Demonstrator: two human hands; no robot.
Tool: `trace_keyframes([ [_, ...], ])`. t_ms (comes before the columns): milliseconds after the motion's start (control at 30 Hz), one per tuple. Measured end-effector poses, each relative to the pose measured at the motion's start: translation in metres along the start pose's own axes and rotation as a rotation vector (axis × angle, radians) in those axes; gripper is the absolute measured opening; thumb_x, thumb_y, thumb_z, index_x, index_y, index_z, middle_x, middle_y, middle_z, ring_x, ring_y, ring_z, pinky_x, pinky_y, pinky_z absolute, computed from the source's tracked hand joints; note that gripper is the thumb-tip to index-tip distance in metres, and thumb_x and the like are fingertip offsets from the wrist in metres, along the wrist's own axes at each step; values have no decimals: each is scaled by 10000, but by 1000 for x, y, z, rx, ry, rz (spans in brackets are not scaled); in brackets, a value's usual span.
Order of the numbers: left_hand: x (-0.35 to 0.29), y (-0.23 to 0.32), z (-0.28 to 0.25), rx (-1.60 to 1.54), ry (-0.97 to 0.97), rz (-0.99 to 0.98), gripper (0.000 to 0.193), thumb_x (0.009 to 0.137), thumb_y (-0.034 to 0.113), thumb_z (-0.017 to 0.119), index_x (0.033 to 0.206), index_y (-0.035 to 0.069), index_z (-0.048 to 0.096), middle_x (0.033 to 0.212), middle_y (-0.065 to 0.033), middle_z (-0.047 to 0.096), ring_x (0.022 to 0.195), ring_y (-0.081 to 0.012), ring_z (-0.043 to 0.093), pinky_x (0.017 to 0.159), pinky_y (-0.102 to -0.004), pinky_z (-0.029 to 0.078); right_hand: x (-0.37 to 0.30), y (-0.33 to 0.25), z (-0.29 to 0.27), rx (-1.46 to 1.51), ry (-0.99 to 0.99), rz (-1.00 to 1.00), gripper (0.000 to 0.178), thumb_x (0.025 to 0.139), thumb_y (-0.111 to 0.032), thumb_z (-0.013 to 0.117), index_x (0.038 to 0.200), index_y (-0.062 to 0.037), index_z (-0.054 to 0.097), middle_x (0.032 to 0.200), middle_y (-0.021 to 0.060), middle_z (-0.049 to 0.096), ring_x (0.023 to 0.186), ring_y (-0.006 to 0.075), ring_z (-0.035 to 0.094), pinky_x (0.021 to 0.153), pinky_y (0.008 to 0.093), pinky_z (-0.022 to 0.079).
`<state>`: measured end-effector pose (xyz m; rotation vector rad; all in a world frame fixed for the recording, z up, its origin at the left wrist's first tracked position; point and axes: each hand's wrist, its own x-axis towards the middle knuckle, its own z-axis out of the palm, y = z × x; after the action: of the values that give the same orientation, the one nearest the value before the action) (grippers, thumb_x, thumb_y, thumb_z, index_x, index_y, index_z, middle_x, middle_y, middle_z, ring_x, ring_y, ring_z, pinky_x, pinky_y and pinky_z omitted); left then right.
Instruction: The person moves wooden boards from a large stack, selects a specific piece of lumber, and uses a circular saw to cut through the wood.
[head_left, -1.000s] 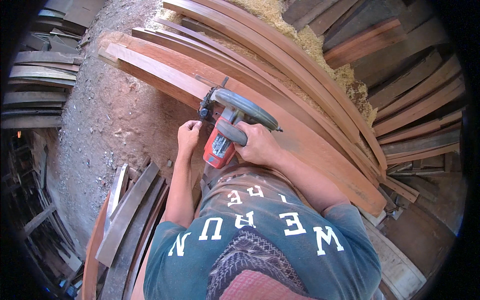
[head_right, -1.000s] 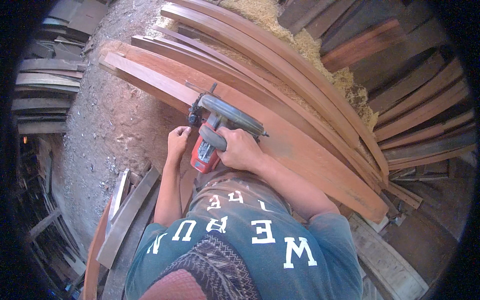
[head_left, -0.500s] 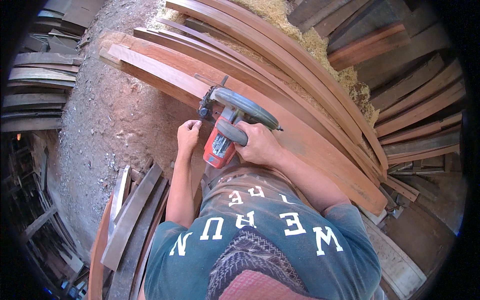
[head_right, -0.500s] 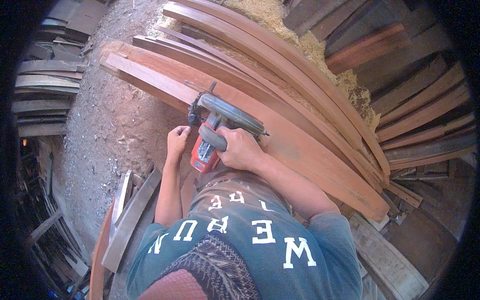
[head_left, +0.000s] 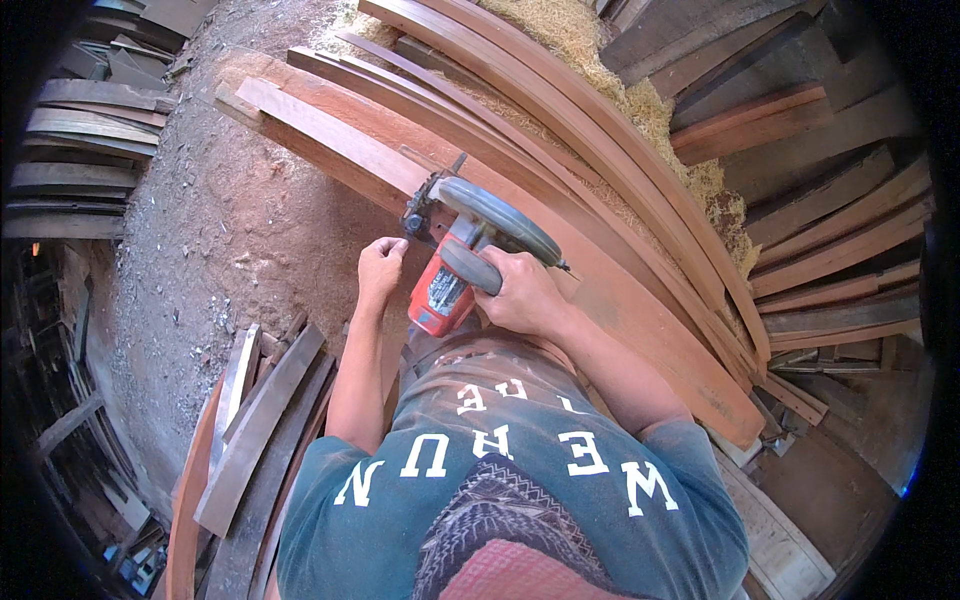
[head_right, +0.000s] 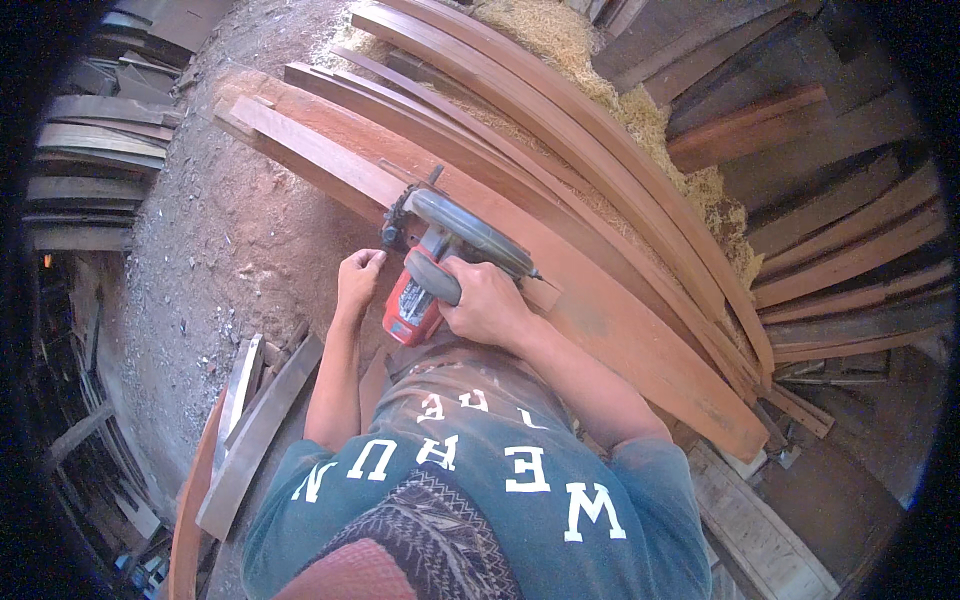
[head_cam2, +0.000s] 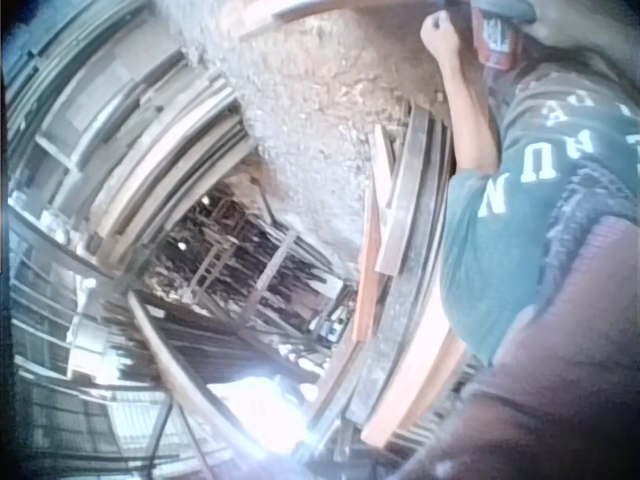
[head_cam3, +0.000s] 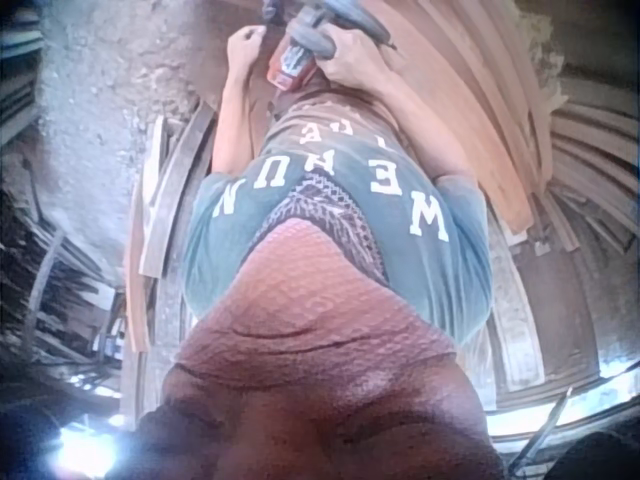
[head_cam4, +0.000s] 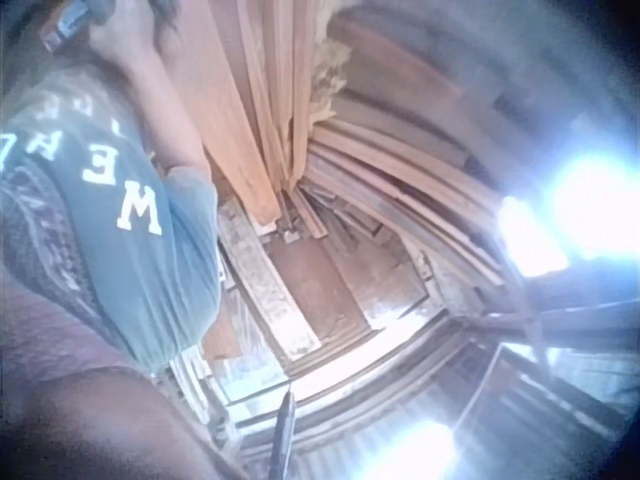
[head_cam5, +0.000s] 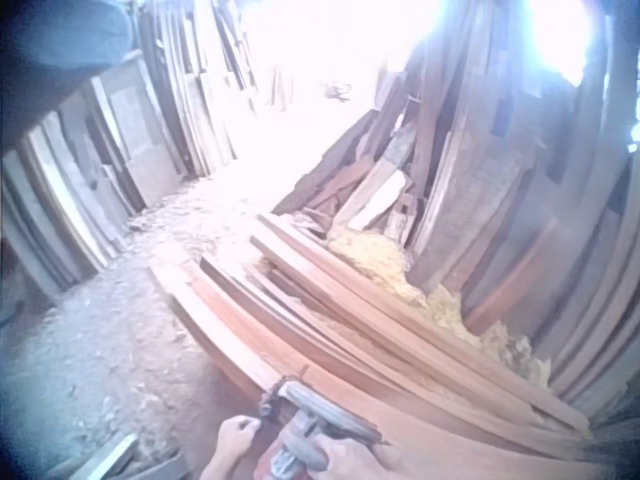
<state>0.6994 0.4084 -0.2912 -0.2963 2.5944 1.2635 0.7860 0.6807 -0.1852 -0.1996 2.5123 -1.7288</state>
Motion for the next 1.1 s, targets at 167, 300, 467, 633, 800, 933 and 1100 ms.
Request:
trace_keyframes([
  [167,2,-1,-1,-10,-6,-11,238,946,223,696,971,-5,758,781,-29,706,731,-97,605,688,-300,485,1,-2,0,-17,5,30,284,782,-118,708,1048,-29,666,884,271,702,878,466,680,786,525,538],
  [300,7,-3,-3,-30,-8,1,230,950,215,697,983,-4,758,797,-24,709,734,-97,605,693,-299,488,5,-2,4,-15,16,6,279,783,-119,700,1045,-28,667,870,268,701,869,469,679,776,530,540],
  [467,13,-6,-6,4,-3,3,241,954,210,688,1017,-12,758,847,-50,737,772,-119,637,731,-307,506,9,2,8,-23,17,9,275,780,-116,697,1038,-26,663,872,270,699,871,467,678,769,535,539],
  [633,17,-5,-10,9,-31,-22,252,956,218,683,1025,-12,758,881,-69,751,806,-130,652,762,-313,513,13,3,10,-33,20,2,263,779,-114,697,1024,-24,658,870,271,696,868,469,676,760,541,535],
  [800,25,-6,-14,-6,-14,30,249,956,217,683,1022,-11,758,885,-64,751,813,-127,654,766,-309,512,19,2,13,-22,37,-20,261,774,-106,702,1016,-18,658,861,273,694,856,469,678,756,536,536],
  [933,29,-6,-16,-15,-3,22,237,958,208,687,1018,-10,757,885,-60,751,812,-127,654,769,-307,510,25,3,15,-6,15,6,267,772,-107,707,1017,-14,661,855,272,694,854,468,680,759,531,538],
  [1100,30,-4,-16,-51,-7,7,225,961,199,687,1011,-9,756,866,-45,741,789,-117,637,748,-301,503,27,4,16,6,-10,42,276,771,-114,711,1024,-16,665,851,267,696,853,466,680,767,527,539],
])
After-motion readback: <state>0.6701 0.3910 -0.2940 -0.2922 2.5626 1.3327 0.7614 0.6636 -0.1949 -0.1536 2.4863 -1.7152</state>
